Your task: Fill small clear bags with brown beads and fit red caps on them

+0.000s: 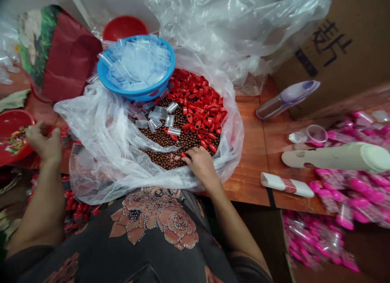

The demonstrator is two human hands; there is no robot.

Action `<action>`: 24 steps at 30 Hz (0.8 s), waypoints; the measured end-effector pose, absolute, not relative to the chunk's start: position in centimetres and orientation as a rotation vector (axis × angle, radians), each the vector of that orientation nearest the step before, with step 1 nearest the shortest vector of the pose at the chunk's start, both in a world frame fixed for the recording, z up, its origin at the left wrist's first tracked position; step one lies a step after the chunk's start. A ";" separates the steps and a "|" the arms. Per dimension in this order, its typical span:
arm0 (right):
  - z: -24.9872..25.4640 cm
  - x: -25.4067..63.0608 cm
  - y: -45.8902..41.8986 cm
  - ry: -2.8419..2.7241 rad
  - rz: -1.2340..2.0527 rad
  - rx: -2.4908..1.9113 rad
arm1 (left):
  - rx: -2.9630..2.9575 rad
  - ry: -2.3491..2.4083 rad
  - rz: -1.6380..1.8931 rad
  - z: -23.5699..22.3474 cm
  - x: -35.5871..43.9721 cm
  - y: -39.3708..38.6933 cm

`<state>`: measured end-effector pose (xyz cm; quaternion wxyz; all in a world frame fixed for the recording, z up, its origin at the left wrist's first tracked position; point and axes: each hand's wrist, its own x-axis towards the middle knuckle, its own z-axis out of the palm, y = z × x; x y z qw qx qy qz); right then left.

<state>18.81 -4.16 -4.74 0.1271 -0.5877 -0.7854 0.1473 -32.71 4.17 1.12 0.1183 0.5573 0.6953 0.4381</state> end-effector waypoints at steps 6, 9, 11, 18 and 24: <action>-4.9 17.3 -4.7 -2.347 0.347 -1.688 | 2.321 1.452 0.869 3.0 -13.7 7.1; -5.0 17.0 -5.1 -2.278 0.441 -1.678 | 2.488 1.063 0.408 0.1 -5.6 8.1; -5.0 17.2 -5.7 -2.068 0.559 -1.665 | 2.523 0.943 0.254 -1.8 -2.2 8.7; -4.8 19.8 -7.3 -1.460 0.654 -1.604 | 2.397 1.030 0.228 -1.9 -1.4 9.2; -5.0 21.6 -7.4 -1.907 0.586 -1.675 | 1.915 1.282 0.379 -1.3 -7.2 6.2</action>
